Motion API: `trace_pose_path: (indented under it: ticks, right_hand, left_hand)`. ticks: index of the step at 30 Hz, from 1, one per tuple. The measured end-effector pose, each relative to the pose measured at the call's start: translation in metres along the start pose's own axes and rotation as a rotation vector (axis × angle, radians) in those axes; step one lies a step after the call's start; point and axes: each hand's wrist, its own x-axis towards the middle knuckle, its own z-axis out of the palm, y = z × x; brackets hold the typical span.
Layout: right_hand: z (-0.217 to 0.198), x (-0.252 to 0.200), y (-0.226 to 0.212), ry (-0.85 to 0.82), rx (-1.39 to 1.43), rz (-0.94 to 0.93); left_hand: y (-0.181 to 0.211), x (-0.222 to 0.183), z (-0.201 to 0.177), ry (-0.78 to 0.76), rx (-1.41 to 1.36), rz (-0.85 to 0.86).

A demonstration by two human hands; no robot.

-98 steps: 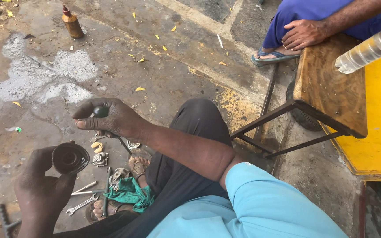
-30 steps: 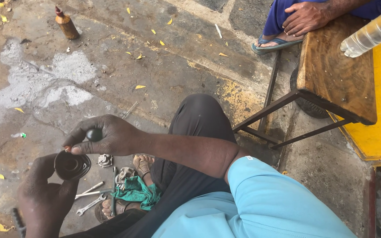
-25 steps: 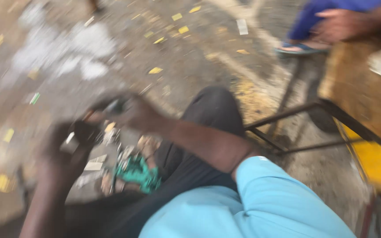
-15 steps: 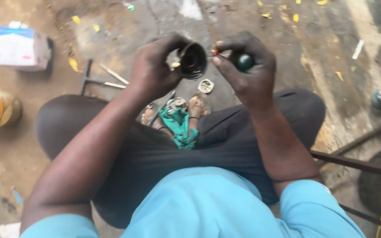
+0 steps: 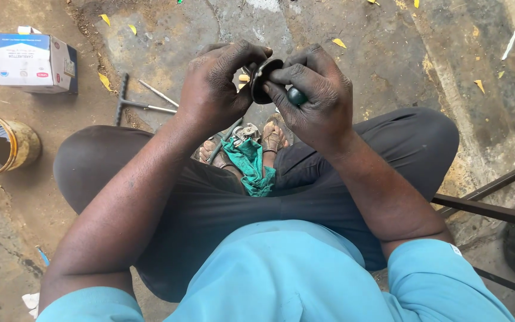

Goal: Repairing and assembling a carburetor component using a screwdriver.

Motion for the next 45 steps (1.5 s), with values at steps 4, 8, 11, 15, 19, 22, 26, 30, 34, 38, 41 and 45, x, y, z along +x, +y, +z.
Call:
trace_pose_path:
  ticks: [4,8,11,15,19,22,26,30,34,38,41,45]
  right_hand:
    - [0.001,0.001,-0.004,0.012,-0.055,-0.001]
    - [0.005,0.001,-0.004,0.05,-0.07,-0.019]
    - [0.009,-0.001,-0.001,0.067,-0.052,-0.023]
    - [0.011,-0.002,-0.002,0.078,-0.033,-0.012]
    - [0.017,-0.002,0.004,0.086,-0.027,-0.009]
    - [0.018,-0.003,0.011,0.088,-0.037,-0.03]
    - [0.008,-0.008,0.031,0.115,0.091,0.03]
    - [-0.027,-0.003,0.028,0.173,0.51,0.108]
    - [-0.059,0.0,0.002,0.272,0.517,-0.043]
    - [-0.083,-0.006,-0.028,0.39,0.356,-0.225]
    - [-0.074,-0.018,-0.033,0.491,0.326,-0.265]
    - [-0.053,-0.02,-0.051,0.389,0.39,-0.206]
  left_hand:
    - [0.003,0.001,-0.002,-0.014,-0.012,0.001]
    - [0.002,0.001,-0.002,0.024,0.023,0.021]
    - [0.003,0.002,-0.002,0.049,0.026,0.037]
    - [0.006,0.002,-0.005,0.065,0.007,0.039]
    - [0.004,0.003,-0.003,0.081,0.005,0.035]
    - [0.002,0.003,-0.002,0.124,0.001,0.055]
    - [-0.001,0.004,-0.005,0.177,-0.037,0.0]
    - [-0.006,0.003,-0.008,0.242,-0.072,0.029]
    - [-0.004,0.006,-0.01,0.287,-0.092,0.016]
    - [-0.005,0.006,-0.009,0.277,-0.087,-0.03]
    - [-0.004,0.005,-0.008,0.262,-0.069,-0.053]
    - [0.001,0.005,-0.01,0.245,-0.053,-0.034]
